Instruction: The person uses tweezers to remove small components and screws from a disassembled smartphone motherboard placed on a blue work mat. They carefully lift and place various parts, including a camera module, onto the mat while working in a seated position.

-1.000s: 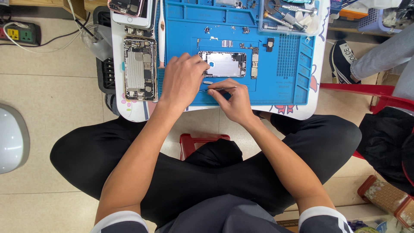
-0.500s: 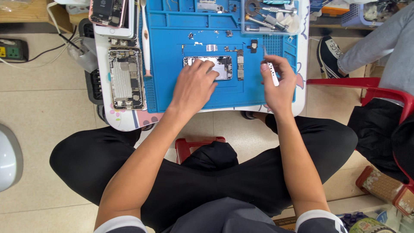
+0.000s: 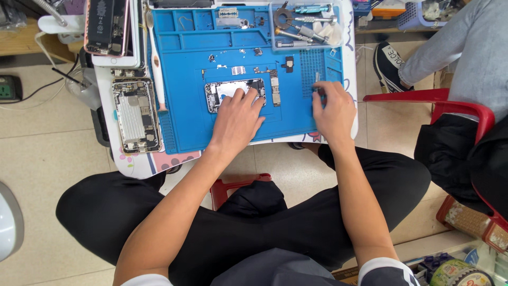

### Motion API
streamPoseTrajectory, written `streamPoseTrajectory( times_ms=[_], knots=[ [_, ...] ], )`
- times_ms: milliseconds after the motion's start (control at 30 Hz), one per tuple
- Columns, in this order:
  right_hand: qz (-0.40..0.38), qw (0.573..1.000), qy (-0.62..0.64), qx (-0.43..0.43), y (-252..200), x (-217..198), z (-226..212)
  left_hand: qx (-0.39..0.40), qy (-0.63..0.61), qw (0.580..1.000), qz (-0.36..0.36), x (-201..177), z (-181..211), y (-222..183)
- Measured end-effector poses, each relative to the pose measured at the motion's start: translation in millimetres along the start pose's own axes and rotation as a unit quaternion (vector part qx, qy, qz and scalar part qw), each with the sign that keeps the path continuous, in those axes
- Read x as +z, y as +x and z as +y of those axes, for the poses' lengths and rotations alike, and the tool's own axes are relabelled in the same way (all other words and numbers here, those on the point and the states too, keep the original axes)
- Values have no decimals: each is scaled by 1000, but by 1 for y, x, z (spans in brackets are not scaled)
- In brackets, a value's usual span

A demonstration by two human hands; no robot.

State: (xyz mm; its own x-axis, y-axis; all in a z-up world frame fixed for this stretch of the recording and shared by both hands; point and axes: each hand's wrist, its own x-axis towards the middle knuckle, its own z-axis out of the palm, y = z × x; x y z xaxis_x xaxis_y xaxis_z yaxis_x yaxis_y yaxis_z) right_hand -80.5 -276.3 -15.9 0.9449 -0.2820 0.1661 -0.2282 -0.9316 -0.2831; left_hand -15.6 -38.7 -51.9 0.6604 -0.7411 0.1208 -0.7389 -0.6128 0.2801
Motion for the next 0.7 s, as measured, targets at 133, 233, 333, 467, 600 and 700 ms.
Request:
streamPoseTrajectory(
  times_ms=[133,233,333,467,600,700],
  knots=[
    [-33,999,-26,-12,9,-4,3,-1,19,1000,-4,-1,4,0],
    [-74,996,-56,-3,20,-19,-4,-4,12,1000,-15,-2,4,-2],
    [-57,996,-60,-39,42,-26,3,-7,7,1000,-18,-3,4,-5],
    [-47,991,-53,-115,85,-18,33,-15,22,1000,-14,9,4,-9],
    [-25,986,-17,-161,124,4,59,-12,56,998,6,14,3,-12],
    [-53,982,-18,-181,138,12,64,-14,36,999,8,14,1,-13]
  ],
)
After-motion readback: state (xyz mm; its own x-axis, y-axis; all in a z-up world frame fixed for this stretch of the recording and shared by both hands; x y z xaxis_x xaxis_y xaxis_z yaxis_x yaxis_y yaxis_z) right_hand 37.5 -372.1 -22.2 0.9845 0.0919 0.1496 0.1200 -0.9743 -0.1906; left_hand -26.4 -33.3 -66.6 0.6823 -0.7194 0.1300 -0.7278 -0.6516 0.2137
